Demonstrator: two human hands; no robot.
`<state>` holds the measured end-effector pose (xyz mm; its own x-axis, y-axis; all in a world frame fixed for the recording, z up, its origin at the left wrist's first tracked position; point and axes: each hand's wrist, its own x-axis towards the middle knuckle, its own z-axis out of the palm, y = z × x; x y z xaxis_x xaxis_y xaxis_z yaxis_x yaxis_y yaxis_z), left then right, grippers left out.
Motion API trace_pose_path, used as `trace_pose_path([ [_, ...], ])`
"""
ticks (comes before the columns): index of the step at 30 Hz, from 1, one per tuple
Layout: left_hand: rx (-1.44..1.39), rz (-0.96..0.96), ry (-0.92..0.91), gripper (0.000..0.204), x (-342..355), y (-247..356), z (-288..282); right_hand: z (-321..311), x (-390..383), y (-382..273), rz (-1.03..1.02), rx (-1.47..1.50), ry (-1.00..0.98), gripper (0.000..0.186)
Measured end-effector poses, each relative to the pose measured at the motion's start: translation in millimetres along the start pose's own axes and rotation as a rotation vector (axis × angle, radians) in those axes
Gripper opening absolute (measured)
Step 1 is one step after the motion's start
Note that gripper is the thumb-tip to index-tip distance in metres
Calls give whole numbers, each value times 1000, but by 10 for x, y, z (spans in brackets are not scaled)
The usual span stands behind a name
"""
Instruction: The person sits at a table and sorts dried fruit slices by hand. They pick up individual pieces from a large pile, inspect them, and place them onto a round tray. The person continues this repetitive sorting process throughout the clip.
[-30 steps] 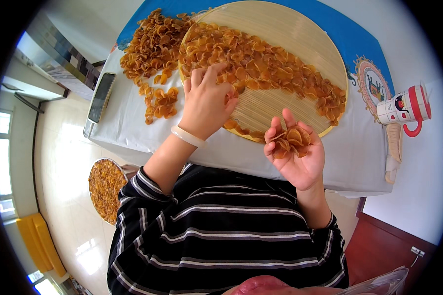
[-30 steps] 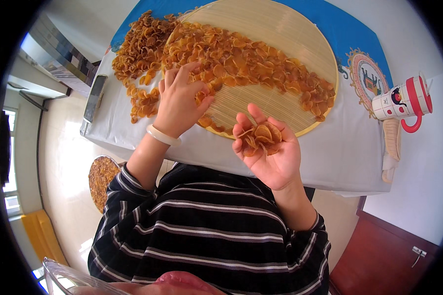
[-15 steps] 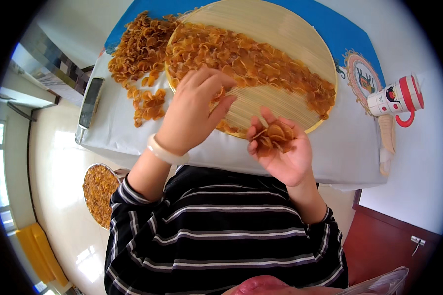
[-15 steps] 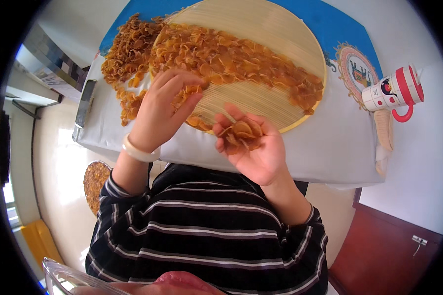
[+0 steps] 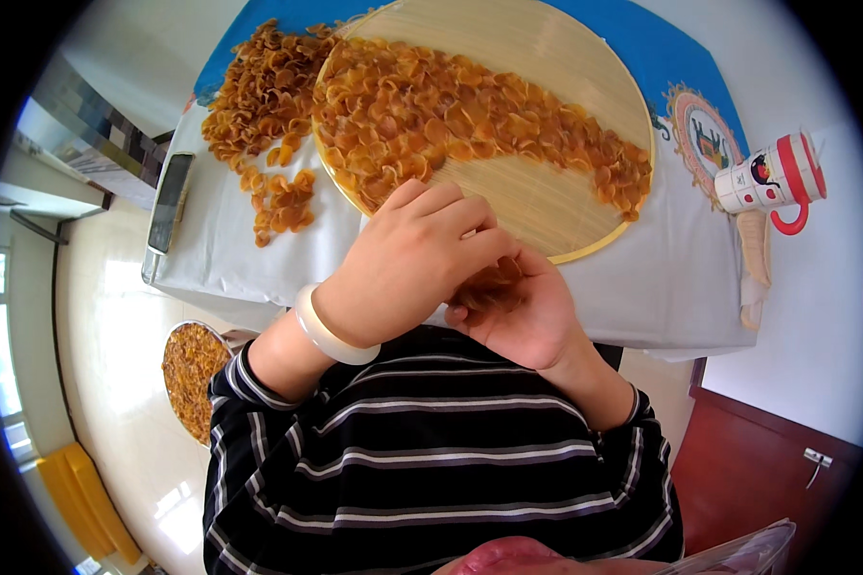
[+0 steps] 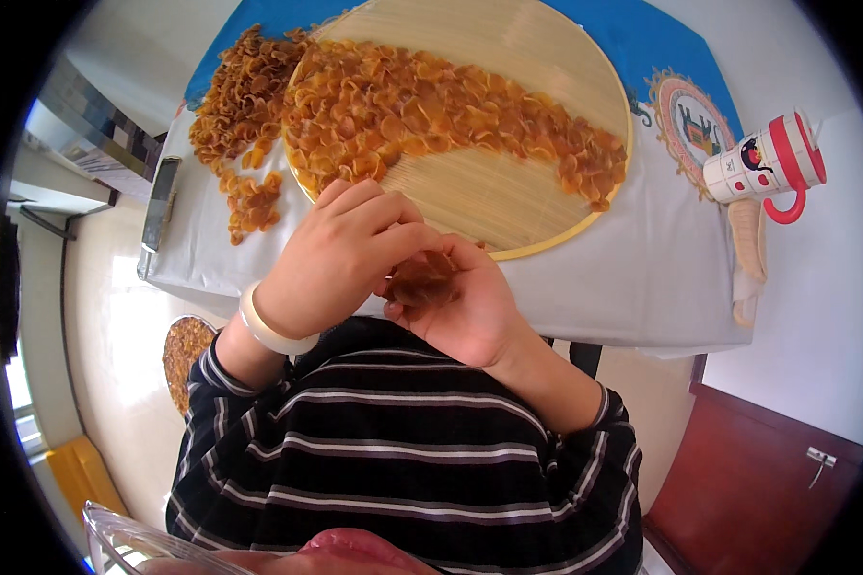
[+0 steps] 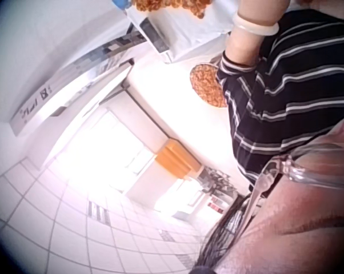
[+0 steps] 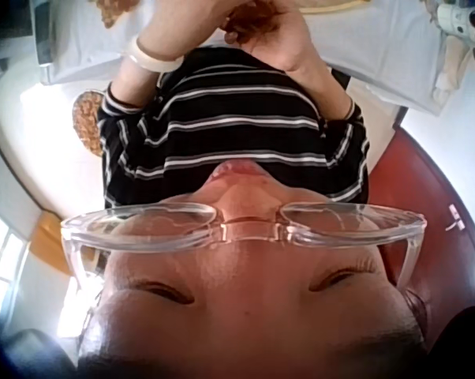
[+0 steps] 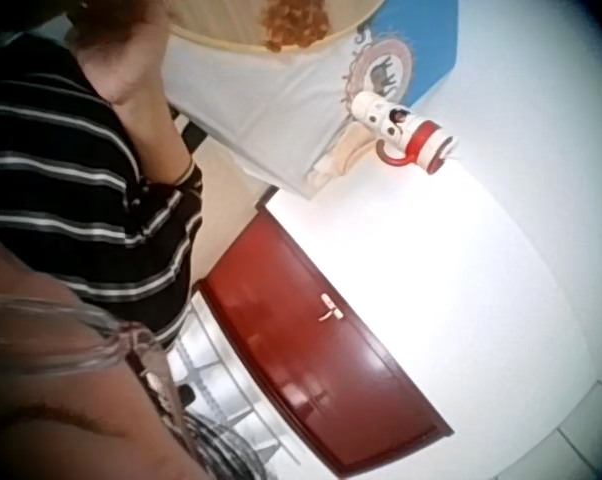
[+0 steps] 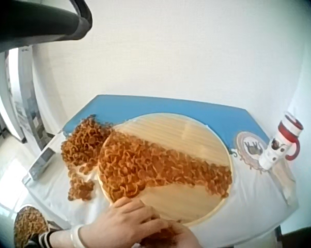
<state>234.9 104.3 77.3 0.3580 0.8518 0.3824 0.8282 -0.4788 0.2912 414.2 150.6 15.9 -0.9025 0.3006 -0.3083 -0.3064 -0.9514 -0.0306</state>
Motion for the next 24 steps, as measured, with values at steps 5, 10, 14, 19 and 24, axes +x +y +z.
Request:
trace_pose_path([
  [5,-59,-11,-9,21,-18,-25,52,13,41,39,51,-93,51,32],
  [10,-159,-52,-4,17,-26,-52,66,-57,40,40,71,-28,-35,35],
  [14,-288,-134,60,13,-9,-116,81,-67,40,28,78,-17,0,37],
  [19,-460,-442,302,3,128,-407,-145,-47,-19,-32,6,-106,4,43],
  [24,-157,-329,173,6,164,-654,-240,-36,-95,-124,-100,-127,-60,42],
])
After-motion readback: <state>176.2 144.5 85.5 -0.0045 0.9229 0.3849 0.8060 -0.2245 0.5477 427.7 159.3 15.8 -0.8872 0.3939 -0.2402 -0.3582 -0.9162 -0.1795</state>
